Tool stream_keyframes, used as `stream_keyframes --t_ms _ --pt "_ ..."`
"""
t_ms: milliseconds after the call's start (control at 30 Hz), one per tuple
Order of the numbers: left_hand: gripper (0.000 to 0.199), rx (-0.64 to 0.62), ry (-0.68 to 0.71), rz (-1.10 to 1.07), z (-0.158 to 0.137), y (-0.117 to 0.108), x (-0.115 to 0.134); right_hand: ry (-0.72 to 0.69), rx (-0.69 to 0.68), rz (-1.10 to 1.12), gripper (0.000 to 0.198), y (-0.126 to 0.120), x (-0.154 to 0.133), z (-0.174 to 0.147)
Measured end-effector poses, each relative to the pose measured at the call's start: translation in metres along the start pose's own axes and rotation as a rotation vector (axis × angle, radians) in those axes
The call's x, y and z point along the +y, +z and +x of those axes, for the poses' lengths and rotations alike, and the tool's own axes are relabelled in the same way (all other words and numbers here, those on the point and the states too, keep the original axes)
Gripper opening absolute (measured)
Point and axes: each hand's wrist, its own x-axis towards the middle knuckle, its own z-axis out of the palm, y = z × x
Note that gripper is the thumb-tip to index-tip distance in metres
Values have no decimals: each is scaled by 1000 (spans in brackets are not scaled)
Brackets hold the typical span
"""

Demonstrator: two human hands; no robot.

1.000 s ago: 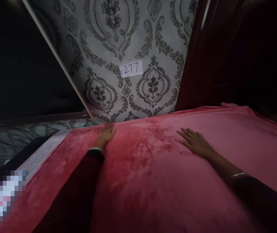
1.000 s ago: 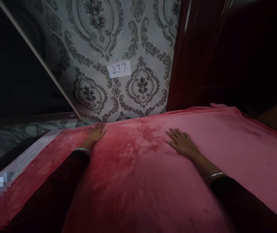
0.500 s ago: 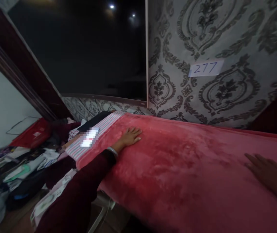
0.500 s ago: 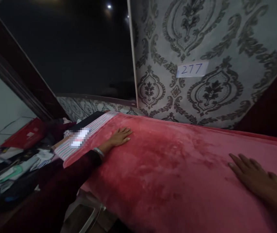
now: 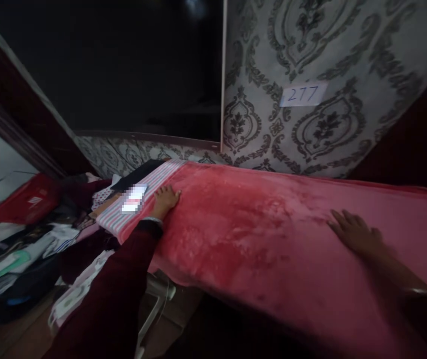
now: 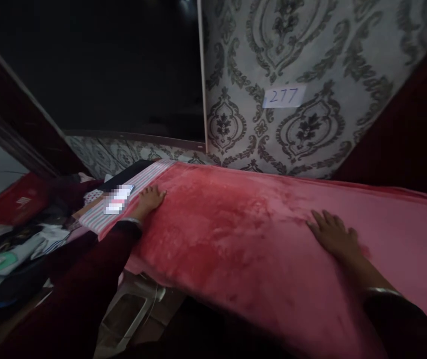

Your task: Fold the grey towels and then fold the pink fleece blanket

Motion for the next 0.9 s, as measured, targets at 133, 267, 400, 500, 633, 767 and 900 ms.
stream_keyframes --t_ms 133,267,400,500,633,767,900 --pt "71 -44 292 -94 -40 1 62 131 -96 25 68 -27 -66 -7" --pt "71 -205 789 -203 -101 10 153 5 -95 32 62 -25 -123 -26" --pt "72 -222 938 -232 -145 24 207 -65 -154 -33 62 -12 -145 -47" --pt "73 -177 910 -240 -151 27 201 -90 -106 -79 61 -6 -143 -55" --pt "71 -202 659 -172 -136 18 138 -101 -43 -73 60 -5 -140 -57" --pt "69 -203 315 -48 -126 5 42 -92 -45 -73 61 -7 -143 -58" --pt "67 -150 122 41 -143 2 -36 -120 -17 -49 62 -5 -141 -60"
